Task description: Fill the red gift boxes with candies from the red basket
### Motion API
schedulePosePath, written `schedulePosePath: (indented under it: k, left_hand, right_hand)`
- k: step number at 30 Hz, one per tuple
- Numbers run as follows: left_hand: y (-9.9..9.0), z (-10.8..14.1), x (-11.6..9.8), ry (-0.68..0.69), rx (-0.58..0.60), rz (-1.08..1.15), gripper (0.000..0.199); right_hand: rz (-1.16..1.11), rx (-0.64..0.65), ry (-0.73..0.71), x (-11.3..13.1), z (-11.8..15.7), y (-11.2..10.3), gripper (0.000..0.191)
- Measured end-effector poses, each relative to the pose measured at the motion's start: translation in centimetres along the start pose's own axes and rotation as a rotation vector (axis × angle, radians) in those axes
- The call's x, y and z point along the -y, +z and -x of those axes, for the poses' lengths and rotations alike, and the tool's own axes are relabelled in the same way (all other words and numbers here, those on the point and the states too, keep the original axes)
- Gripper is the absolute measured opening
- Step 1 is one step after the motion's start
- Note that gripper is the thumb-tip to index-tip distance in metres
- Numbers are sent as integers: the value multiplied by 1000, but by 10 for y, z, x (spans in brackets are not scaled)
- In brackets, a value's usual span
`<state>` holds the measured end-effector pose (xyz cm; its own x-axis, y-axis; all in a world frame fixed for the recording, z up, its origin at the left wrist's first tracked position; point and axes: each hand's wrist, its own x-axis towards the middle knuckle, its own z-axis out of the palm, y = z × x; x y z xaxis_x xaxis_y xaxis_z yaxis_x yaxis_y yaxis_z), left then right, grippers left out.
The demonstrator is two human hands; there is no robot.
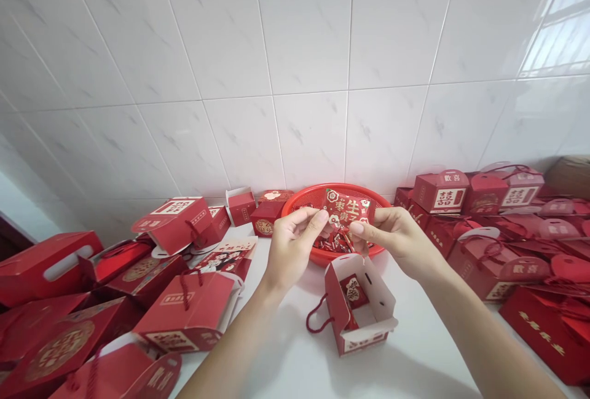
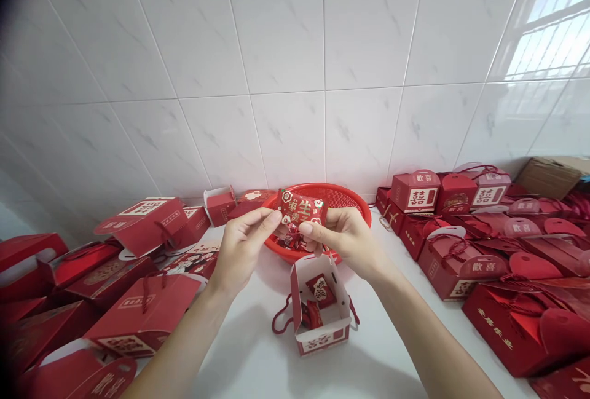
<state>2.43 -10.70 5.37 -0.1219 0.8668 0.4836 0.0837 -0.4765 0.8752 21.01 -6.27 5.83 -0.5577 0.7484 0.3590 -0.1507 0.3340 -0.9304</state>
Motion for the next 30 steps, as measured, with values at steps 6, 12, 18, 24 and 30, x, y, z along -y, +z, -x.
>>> schedulePosePath:
  k: [6,12,18,24,30]
  left_hand:
    - [-1,2,-5,5,31,-36,26]
    - [0,2,-7,6,36,-43,28]
    - [0,2,-10,-4,31,-55,28]
    - [0,2,-9,-4,27,-64,30]
    - [0,3,-10,-11,27,-71,30]
  right_hand:
    - [-96,70,36,-4,0,-7,31]
    - [-100,69,32,-3,0,-7,31]
    - [-112,92,24,-3,0,-7,31]
    - [-92,75,34,-2,1,-8,30]
    - [-110,41,31,0,1,-6,33]
